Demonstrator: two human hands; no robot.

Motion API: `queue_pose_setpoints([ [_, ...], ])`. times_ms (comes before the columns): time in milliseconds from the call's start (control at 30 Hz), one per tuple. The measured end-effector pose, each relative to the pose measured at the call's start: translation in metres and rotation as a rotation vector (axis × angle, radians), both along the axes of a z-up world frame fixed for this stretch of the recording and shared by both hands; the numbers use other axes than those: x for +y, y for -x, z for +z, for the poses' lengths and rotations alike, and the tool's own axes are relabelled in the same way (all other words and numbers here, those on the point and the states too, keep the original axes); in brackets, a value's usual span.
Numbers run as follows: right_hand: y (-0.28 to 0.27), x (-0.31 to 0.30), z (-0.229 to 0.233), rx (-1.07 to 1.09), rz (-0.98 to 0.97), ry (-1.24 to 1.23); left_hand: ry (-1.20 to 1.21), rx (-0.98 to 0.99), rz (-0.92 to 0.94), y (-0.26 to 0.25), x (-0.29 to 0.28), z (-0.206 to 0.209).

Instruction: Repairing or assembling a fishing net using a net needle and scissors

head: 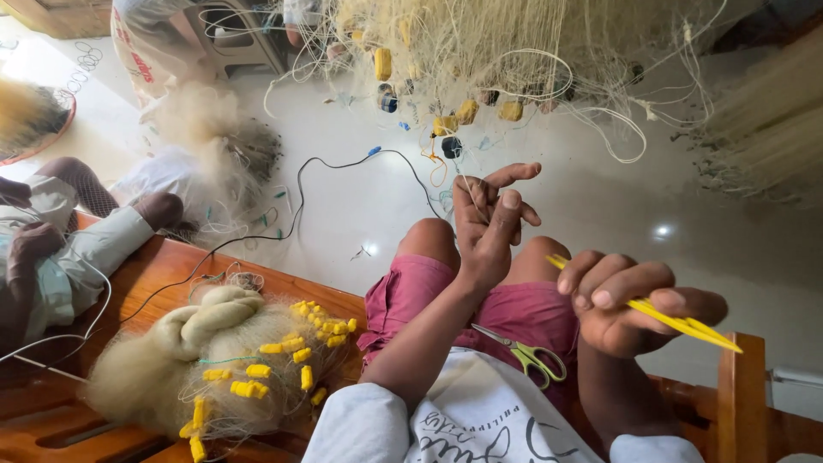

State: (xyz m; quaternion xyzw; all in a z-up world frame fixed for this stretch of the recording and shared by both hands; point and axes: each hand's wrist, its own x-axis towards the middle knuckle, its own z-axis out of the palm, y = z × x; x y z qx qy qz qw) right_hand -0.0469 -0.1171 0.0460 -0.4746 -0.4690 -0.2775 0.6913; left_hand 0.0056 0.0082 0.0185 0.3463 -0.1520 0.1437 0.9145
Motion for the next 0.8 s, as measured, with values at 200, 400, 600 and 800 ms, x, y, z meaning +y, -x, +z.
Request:
queue_pose_setpoints([
  [200,0.022,0.013,-0.026,0.254,0.03,-0.115,0.013,0.003,-0.001,0.004,0.005,-0.006],
  [400,0.034,0.026,-0.058,0.388,0.114,-0.218,-0.012,0.002,0.025,0.012,0.011,-0.02],
  [600,0.043,0.034,-0.076,0.496,0.184,-0.272,-0.036,0.002,0.065,0.021,0.021,-0.019],
  [800,0.041,0.037,-0.085,0.579,0.209,-0.24,-0.043,0.001,0.149,0.02,0.027,-0.023],
])
